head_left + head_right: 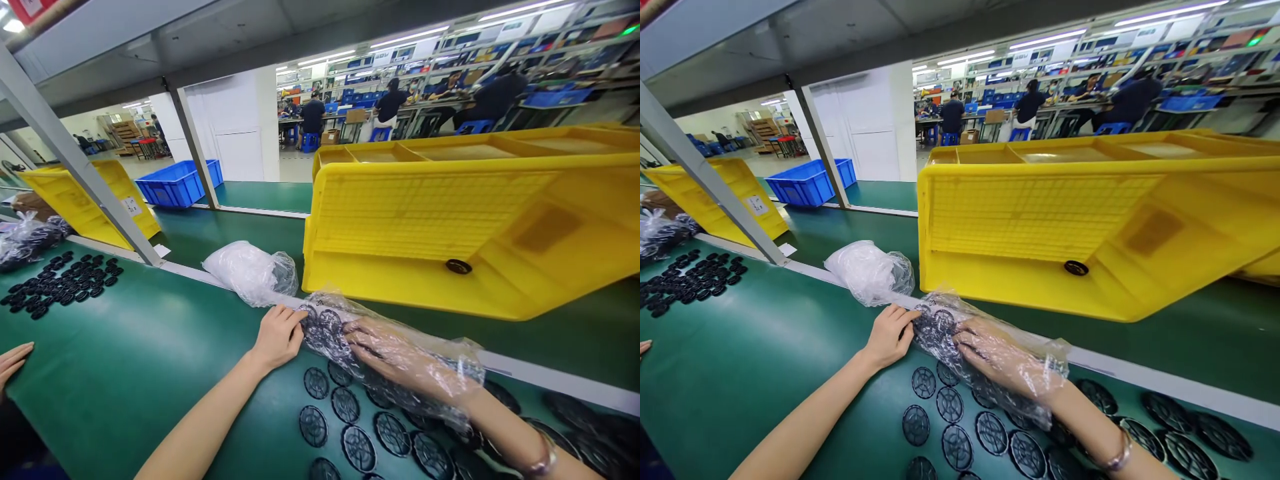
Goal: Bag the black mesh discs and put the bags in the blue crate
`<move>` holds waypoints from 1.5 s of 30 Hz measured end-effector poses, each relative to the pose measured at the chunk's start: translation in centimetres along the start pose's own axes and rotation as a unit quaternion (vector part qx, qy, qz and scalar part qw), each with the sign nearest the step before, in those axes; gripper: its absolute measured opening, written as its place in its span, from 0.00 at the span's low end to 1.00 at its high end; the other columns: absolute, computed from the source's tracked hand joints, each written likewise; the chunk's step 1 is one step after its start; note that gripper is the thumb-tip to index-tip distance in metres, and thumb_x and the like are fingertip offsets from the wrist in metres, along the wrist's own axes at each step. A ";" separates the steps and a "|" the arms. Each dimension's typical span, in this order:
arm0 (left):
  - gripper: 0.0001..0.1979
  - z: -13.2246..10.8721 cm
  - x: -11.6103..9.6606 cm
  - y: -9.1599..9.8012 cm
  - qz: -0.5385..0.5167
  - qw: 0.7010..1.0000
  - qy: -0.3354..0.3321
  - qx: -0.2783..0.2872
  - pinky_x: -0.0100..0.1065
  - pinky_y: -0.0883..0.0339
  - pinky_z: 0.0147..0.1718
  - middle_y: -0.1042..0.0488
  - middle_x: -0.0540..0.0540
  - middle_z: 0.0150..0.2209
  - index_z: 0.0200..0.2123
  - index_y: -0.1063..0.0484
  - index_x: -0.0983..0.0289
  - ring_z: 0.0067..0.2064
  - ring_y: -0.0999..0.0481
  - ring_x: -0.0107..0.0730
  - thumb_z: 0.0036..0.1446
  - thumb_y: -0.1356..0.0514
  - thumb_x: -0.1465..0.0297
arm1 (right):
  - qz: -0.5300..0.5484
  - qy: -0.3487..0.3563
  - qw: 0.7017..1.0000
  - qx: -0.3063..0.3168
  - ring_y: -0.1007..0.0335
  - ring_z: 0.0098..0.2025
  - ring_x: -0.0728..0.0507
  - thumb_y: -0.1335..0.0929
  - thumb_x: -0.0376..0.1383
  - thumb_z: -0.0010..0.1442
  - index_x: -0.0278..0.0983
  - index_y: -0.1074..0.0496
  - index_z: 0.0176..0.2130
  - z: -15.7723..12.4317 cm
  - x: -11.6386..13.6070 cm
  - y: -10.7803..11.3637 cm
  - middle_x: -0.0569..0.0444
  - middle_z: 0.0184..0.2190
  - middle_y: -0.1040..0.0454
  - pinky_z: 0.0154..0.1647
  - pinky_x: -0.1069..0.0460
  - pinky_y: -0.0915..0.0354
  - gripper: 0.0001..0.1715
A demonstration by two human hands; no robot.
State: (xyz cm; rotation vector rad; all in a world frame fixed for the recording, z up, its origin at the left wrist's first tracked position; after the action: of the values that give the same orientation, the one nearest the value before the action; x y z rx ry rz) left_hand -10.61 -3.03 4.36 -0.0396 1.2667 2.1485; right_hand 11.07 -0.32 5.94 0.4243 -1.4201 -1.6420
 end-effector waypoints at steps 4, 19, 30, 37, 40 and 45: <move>0.12 -0.3 0.5 1.1 -0.052 0.996 0.031 -0.059 0.40 0.35 0.41 0.27 0.58 0.37 0.45 0.29 0.67 0.41 0.31 0.38 0.62 0.49 0.75 | -0.013 -0.018 1.000 0.015 0.31 0.55 0.56 0.45 0.48 0.65 0.47 0.26 0.50 -0.4 -0.3 -0.7 0.58 0.52 0.28 0.62 0.57 0.29 0.26; 0.17 -0.1 -0.1 -0.7 0.061 0.996 0.012 0.067 0.44 0.37 0.44 0.29 0.58 0.40 0.50 0.26 0.64 0.44 0.34 0.42 0.68 0.51 0.67 | -0.057 -0.019 0.998 0.007 0.30 0.52 0.59 0.42 0.46 0.64 0.48 0.24 0.48 -2.0 -0.8 -0.1 0.60 0.50 0.27 0.56 0.59 0.25 0.22; 0.17 -0.4 0.2 0.7 0.013 1.000 0.014 -0.020 0.42 0.37 0.41 0.25 0.58 0.39 0.50 0.28 0.67 0.40 0.32 0.38 0.68 0.53 0.69 | -0.055 -0.007 0.998 -0.024 0.32 0.53 0.60 0.40 0.44 0.63 0.47 0.24 0.46 -3.0 -0.9 -0.3 0.60 0.50 0.27 0.56 0.60 0.26 0.20; 0.17 -0.1 -0.2 -0.3 0.065 0.996 -0.002 0.054 0.44 0.39 0.43 0.27 0.58 0.38 0.48 0.25 0.63 0.42 0.34 0.41 0.69 0.52 0.67 | -0.068 -0.015 0.997 -0.035 0.31 0.53 0.60 0.40 0.43 0.63 0.49 0.24 0.47 -3.8 -0.5 0.8 0.61 0.49 0.27 0.57 0.61 0.27 0.19; 0.17 -0.2 -1.2 0.4 0.026 0.998 -0.044 0.022 0.43 0.38 0.43 0.28 0.60 0.40 0.50 0.26 0.65 0.43 0.34 0.41 0.68 0.51 0.66 | -0.051 -0.023 0.998 -0.030 0.31 0.53 0.60 0.40 0.42 0.63 0.48 0.24 0.47 -4.0 -0.3 1.0 0.61 0.49 0.27 0.58 0.60 0.27 0.19; 0.14 -0.4 -2.8 -0.1 0.022 0.991 -0.116 0.064 0.46 0.38 0.48 0.26 0.58 0.48 0.38 0.26 0.64 0.50 0.33 0.42 0.67 0.49 0.64 | -0.015 -0.053 0.998 0.019 0.32 0.53 0.62 0.43 0.42 0.65 0.49 0.24 0.47 -4.1 -0.2 1.3 0.60 0.50 0.29 0.56 0.61 0.30 0.22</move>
State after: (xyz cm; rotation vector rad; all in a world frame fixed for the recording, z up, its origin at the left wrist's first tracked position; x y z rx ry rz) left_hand -8.46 -4.77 5.03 0.2859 1.2746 2.0349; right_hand 14.68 -2.61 5.89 0.3858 -1.5319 -1.6850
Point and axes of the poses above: each hand's wrist, its own z-axis towards the middle knuckle, its own y-axis out of the back of the hand, x = y × z, the point moved 6 cm from there along z, towards the middle knuckle
